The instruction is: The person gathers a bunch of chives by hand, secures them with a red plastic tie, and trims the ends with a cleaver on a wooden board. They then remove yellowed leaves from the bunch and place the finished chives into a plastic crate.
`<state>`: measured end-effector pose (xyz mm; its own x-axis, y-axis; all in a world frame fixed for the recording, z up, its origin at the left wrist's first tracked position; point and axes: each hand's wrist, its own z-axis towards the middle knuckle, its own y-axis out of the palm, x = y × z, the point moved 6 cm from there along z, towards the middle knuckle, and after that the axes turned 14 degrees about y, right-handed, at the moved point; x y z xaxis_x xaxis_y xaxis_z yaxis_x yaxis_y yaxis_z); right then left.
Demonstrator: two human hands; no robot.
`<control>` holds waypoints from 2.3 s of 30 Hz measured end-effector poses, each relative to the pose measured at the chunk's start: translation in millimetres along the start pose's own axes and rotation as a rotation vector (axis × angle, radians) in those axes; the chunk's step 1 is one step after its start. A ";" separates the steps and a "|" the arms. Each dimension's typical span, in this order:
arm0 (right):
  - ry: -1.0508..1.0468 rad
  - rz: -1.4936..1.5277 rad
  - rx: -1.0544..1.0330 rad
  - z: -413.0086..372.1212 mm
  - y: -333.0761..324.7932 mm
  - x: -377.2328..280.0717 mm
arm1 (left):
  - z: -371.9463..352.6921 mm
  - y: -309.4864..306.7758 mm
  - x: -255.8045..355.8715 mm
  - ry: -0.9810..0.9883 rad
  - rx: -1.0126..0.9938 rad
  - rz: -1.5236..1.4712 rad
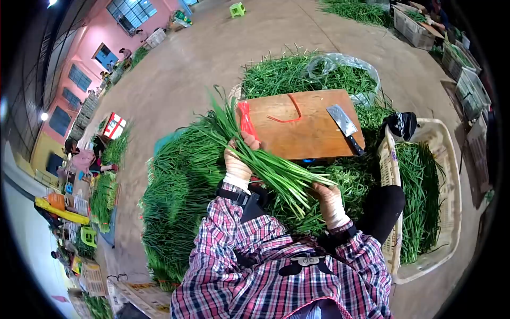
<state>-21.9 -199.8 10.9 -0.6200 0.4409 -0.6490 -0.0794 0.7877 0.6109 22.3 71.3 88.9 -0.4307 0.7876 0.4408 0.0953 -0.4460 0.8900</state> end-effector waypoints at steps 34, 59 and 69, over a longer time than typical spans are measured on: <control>-0.480 -1.685 0.196 -117.2 -20.7 -113.2 | 53.7 -68.1 58.7 0.005 0.204 -0.285; -0.013 -0.149 -0.174 7.2 55.0 -53.8 | -25.5 103.2 -139.6 -0.625 -0.045 0.561; -0.132 0.138 -0.146 45.3 8.1 -98.9 | -11.3 -20.6 -123.6 -0.668 -0.371 0.677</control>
<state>74.2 -217.5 59.5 -0.5263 0.6002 -0.6023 -0.1186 0.6496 0.7510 63.3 -21.7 14.8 0.2095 0.3472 0.9141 -0.1998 -0.8999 0.3876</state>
